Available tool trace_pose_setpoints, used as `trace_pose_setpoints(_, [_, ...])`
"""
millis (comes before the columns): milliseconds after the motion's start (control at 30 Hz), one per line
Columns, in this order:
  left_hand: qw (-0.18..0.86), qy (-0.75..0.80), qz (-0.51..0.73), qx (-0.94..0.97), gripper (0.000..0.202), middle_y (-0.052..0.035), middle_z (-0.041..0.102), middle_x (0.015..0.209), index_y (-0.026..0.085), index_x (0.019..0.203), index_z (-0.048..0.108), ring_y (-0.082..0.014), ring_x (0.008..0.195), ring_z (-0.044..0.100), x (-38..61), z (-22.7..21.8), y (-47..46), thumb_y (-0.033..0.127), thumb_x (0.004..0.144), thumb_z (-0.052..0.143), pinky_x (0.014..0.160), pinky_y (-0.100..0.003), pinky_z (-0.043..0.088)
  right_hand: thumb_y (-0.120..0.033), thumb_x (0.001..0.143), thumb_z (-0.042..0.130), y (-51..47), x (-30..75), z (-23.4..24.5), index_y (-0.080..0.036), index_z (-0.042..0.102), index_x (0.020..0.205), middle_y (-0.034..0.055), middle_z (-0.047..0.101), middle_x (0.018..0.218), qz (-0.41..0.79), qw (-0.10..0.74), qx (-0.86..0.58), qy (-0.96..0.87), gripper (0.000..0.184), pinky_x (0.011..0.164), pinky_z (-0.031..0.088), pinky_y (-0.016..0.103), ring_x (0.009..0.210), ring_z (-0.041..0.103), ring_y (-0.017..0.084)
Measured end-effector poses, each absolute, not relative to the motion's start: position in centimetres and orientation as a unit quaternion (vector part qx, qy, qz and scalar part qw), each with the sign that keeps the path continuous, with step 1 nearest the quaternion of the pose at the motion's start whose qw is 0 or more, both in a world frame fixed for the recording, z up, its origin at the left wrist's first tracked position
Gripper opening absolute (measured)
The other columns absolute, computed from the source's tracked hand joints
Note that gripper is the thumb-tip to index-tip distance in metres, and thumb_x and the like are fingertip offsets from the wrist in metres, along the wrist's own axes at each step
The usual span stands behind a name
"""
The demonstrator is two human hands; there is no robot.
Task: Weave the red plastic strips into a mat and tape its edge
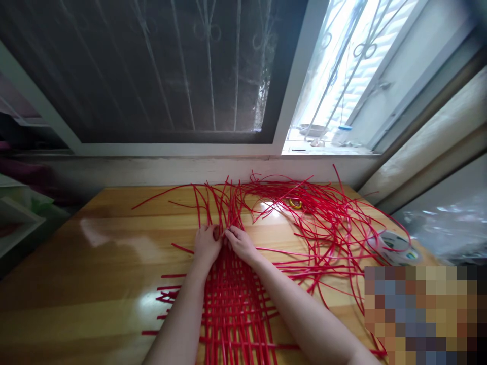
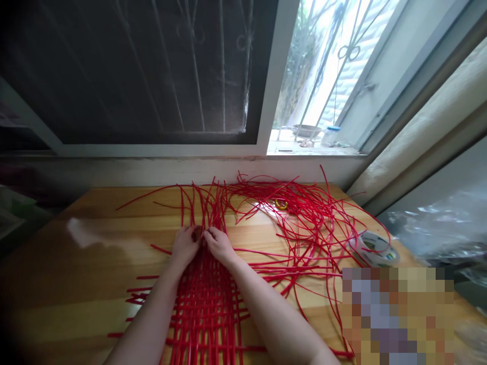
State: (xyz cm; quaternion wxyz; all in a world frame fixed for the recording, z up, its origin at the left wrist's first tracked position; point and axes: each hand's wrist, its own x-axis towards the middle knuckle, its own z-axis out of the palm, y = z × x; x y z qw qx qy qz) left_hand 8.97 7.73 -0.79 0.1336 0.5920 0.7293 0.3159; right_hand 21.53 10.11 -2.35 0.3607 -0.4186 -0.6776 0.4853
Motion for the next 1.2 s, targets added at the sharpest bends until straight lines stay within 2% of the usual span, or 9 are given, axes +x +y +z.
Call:
trace_pose_setpoints(167, [0.127,0.739,0.316,0.582,0.023,-0.0106,0.059,0.086,0.015,0.087,0.063,-0.0252,0.088,0.054,9.3,-0.6,7.7,0.022,0.065,0.06,0.079,-0.036,0.04,-0.035,0.084,0.038,10.2,21.6,-2.4,-0.019,0.045,0.064,-0.0036,0.05,0.054,0.504,0.365,-0.42,-0.66,0.026,0.048,0.033,0.02,0.048,0.043,0.009])
trace_pose_setpoints(400, [0.141,0.73,0.382,0.549,0.007,-0.0057,0.056,0.068,0.016,0.067,0.059,-0.0216,0.073,0.054,9.3,-1.1,7.9,0.022,0.063,0.057,0.071,-0.034,0.041,-0.036,0.084,0.032,10.4,21.4,-2.0,-0.02,0.04,0.066,-0.005,0.045,0.05,0.53,0.364,-0.424,-0.637,0.026,0.041,0.03,0.02,0.041,0.04,0.008])
trace_pose_setpoints(500, [0.159,0.703,0.443,0.534,0.015,-0.0039,0.057,0.068,0.016,0.071,0.057,-0.0181,0.068,0.055,9.3,-1.1,7.5,0.028,0.072,0.048,0.066,-0.03,0.043,-0.038,0.084,0.033,10.5,21.5,-2.0,-0.021,0.039,0.065,-0.0059,0.043,0.048,0.531,0.357,-0.43,-0.637,0.026,0.04,0.029,0.02,0.04,0.039,0.008])
trace_pose_setpoints(633, [0.18,0.641,0.515,0.54,0.029,-0.0032,0.059,0.074,0.017,0.071,0.058,-0.016,0.074,0.056,9.4,-0.7,6.8,0.028,0.079,0.033,0.07,-0.028,0.045,-0.038,0.082,0.038,10.6,21.5,-2.1,-0.02,0.041,0.062,-0.0056,0.043,0.048,0.52,0.343,-0.43,-0.654,0.027,0.042,0.028,0.02,0.043,0.039,0.008])
trace_pose_setpoints(800, [0.183,0.608,0.552,0.54,0.031,-0.005,0.054,0.082,0.017,0.062,0.06,-0.017,0.083,0.054,9.6,-0.5,6.8,0.032,0.079,0.039,0.079,-0.03,0.044,-0.035,0.081,0.042,10.7,21.4,-1.9,-0.019,0.043,0.06,-0.0059,0.041,0.048,0.502,0.332,-0.425,-0.676,0.027,0.045,0.027,0.02,0.046,0.038,0.009])
trace_pose_setpoints(867, [0.167,0.622,0.565,0.517,0.027,-0.0065,0.051,0.091,0.017,0.068,0.061,-0.0183,0.09,0.051,9.6,-0.7,7.1,0.034,0.077,0.043,0.084,-0.032,0.042,-0.036,0.082,0.041,10.7,21.3,-1.8,-0.019,0.045,0.061,-0.005,0.044,0.049,0.499,0.33,-0.424,-0.68,0.027,0.046,0.029,0.02,0.047,0.041,0.009])
trace_pose_setpoints(967, [0.149,0.656,0.568,0.474,0.023,-0.0061,0.049,0.092,0.017,0.089,0.06,-0.0172,0.082,0.051,9.5,-0.8,7.4,0.03,0.075,0.048,0.08,-0.034,0.044,-0.033,0.084,0.039,10.6,21.2,-2.0,-0.02,0.05,0.075,-0.0039,0.052,0.055,0.495,0.337,-0.432,-0.675,0.02,0.048,0.033,0.021,0.049,0.046,0.011])
trace_pose_setpoints(1067, [0.138,0.68,0.569,0.441,0.034,-0.0026,0.05,0.086,0.02,0.109,0.049,-0.0147,0.073,0.051,9.3,-0.4,7.3,0.022,0.075,0.047,0.074,-0.031,0.045,-0.028,0.084,0.038,10.5,21.1,-2.2,-0.022,0.048,0.092,-0.0034,0.058,0.062,0.493,0.344,-0.449,-0.661,0.014,0.049,0.036,0.021,0.049,0.048,0.011])
trace_pose_setpoints(1200, [0.104,0.705,0.578,0.397,0.046,-0.003,0.05,0.091,0.021,0.121,0.037,-0.0131,0.072,0.053,8.9,0.2,7.1,0.017,0.076,0.044,0.072,-0.029,0.046,-0.023,0.081,0.038,10.3,21.1,-2.2,-0.022,0.046,0.096,-0.0034,0.06,0.064,0.484,0.345,-0.452,-0.666,0.016,0.051,0.038,0.022,0.049,0.05,0.012])
